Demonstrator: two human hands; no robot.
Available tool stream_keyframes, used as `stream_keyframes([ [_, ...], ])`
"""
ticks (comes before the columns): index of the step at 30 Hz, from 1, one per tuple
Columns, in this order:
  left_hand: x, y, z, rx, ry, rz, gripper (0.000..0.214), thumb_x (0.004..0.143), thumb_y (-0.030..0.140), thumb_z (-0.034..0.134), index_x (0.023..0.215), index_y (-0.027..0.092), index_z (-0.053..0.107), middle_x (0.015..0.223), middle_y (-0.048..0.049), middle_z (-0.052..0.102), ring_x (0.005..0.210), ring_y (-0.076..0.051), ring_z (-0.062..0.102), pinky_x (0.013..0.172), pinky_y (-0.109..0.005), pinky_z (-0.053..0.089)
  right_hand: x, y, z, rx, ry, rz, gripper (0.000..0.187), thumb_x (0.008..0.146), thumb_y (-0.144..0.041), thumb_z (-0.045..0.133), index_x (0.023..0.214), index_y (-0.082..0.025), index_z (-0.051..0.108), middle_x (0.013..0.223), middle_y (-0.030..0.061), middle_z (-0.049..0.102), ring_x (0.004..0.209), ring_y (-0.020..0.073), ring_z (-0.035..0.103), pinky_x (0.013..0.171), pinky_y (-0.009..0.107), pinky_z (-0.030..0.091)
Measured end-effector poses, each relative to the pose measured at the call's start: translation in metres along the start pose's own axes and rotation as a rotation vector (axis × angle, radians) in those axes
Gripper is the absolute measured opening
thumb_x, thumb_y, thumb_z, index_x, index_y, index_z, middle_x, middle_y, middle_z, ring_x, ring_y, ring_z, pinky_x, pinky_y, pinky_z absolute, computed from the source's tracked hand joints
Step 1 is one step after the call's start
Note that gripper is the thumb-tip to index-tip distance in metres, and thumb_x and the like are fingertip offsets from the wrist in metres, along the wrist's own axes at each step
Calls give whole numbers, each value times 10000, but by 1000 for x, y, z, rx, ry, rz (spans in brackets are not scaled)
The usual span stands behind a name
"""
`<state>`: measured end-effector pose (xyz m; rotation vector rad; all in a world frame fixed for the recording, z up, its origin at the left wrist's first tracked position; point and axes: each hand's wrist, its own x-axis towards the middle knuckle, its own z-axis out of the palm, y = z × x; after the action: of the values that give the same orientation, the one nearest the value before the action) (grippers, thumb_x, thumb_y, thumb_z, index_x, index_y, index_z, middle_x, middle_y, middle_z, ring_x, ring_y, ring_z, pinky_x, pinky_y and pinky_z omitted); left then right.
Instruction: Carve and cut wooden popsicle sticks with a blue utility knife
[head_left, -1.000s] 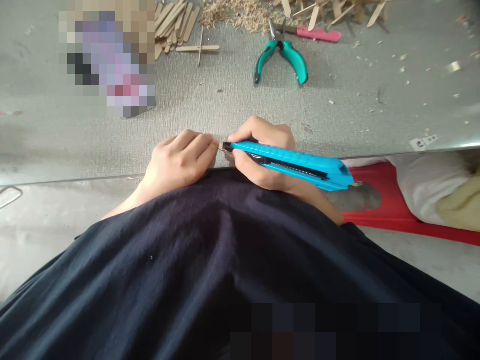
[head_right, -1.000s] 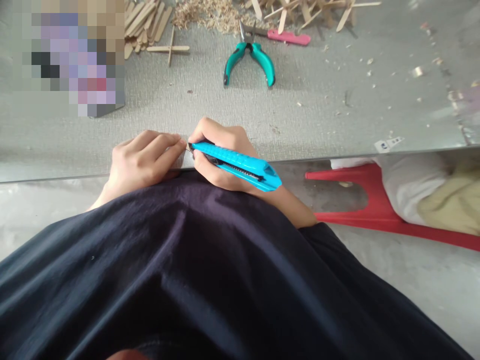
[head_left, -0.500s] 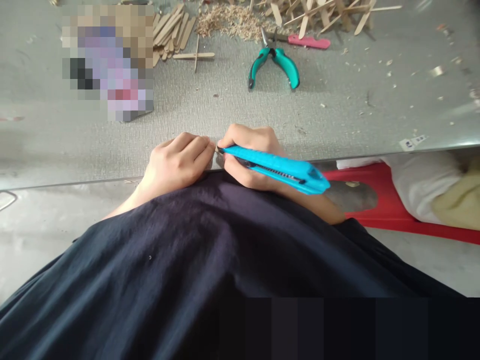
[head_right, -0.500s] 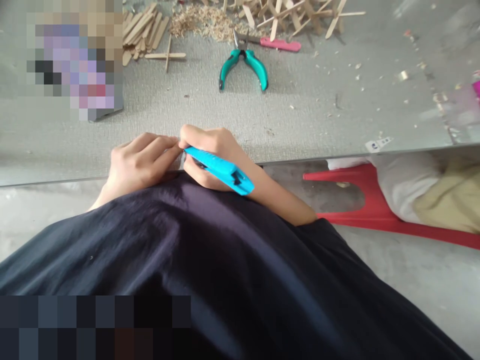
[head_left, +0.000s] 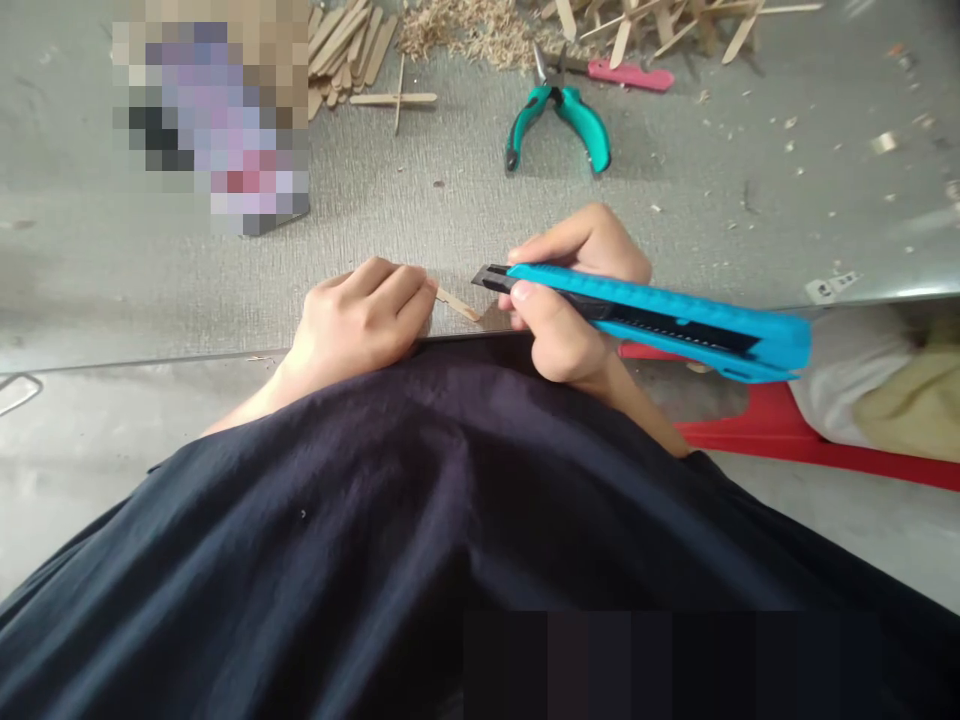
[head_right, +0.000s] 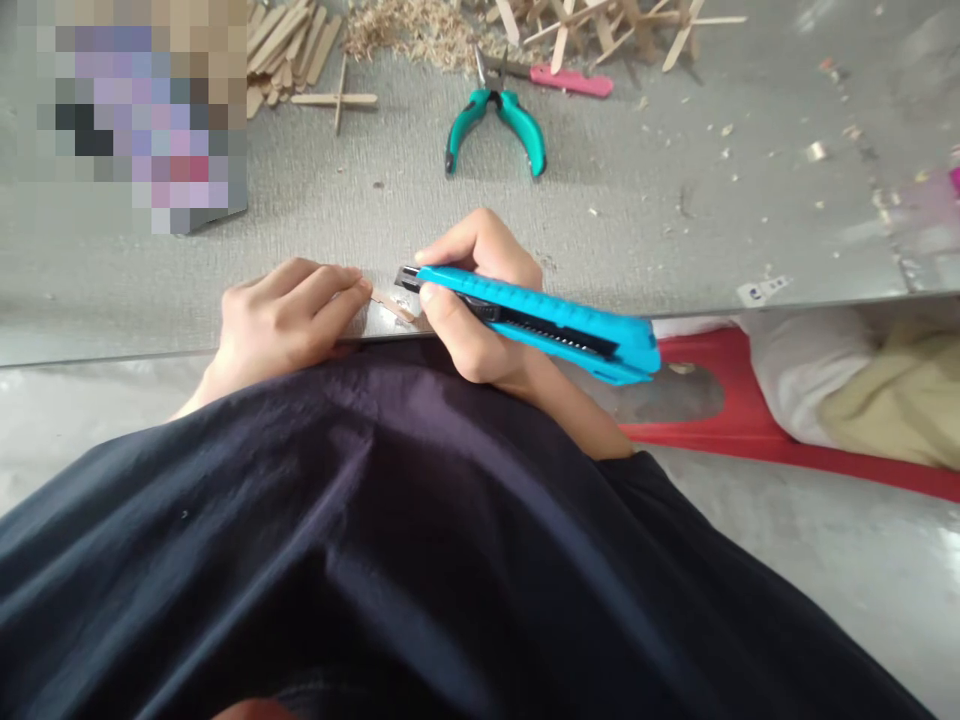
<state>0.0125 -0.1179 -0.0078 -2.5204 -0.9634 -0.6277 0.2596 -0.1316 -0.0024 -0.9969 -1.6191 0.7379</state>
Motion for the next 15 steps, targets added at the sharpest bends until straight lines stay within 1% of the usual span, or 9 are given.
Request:
stream_keyframes([
  [1, 0, 0, -1, -13, -11, 3, 252, 1183, 228, 549, 1175, 208, 801, 1094, -73, 870, 922, -239, 763, 593, -383, 441, 2, -1, 1, 9, -2, -66, 53, 1007, -305, 727, 1028, -272, 692, 834, -8, 705, 679, 185, 631, 644, 366, 478],
  [2, 0, 0, -2, -29, -27, 2, 251, 1183, 220, 548, 1184, 210, 799, 1101, -74, 871, 930, -240, 765, 601, -378, 449, 4, -3, 2, 2, -32, -103, 22, 1000, -255, 723, 999, -259, 701, 800, -20, 706, 646, 164, 613, 622, 346, 469],
  [3, 0, -1, -3, -45, -42, -3, 255, 1183, 204, 543, 1190, 214, 798, 1105, -74, 872, 936, -238, 767, 609, -373, 458, 6, -4, 3, -4, -71, -120, 34, 989, -217, 715, 978, -246, 703, 780, -32, 706, 620, 144, 592, 610, 329, 466],
  [4, 0, -1, -4, -56, -55, -10, 265, 1183, 183, 536, 1193, 219, 798, 1108, -71, 873, 940, -234, 769, 618, -367, 467, 9, -6, 5, -13, -136, -110, 42, 986, -198, 702, 973, -237, 698, 777, -41, 707, 608, 127, 572, 606, 313, 467],
  [6, 0, -2, -5, -63, -62, -18, 284, 1179, 146, 524, 1191, 222, 798, 1103, -67, 873, 942, -228, 771, 631, -361, 483, 13, -8, 6, -14, -202, -70, 36, 986, -196, 690, 973, -229, 681, 784, -46, 701, 605, 112, 542, 622, 303, 478],
  [11, 0, -2, -5, -55, -60, 1, 256, 1185, 177, 538, 1198, 211, 792, 1119, -76, 871, 959, -228, 782, 631, -365, 504, 14, -10, 5, -25, -214, 1, 91, 996, -214, 735, 964, -254, 659, 766, -34, 648, 647, 140, 537, 674, 338, 511],
  [13, -1, -2, -5, -53, -58, -1, 257, 1187, 186, 537, 1200, 216, 792, 1117, -76, 871, 966, -226, 785, 633, -359, 507, 13, -10, 4, -26, -220, 2, 116, 991, -217, 756, 958, -256, 652, 747, -35, 621, 645, 145, 533, 664, 344, 503],
  [15, -1, -3, -6, -59, -70, -12, 258, 1187, 191, 536, 1213, 223, 791, 1118, -78, 870, 980, -229, 785, 643, -357, 521, 13, -10, 5, -12, -222, -15, 109, 984, -193, 739, 956, -248, 649, 744, -38, 621, 629, 138, 530, 650, 341, 486],
])
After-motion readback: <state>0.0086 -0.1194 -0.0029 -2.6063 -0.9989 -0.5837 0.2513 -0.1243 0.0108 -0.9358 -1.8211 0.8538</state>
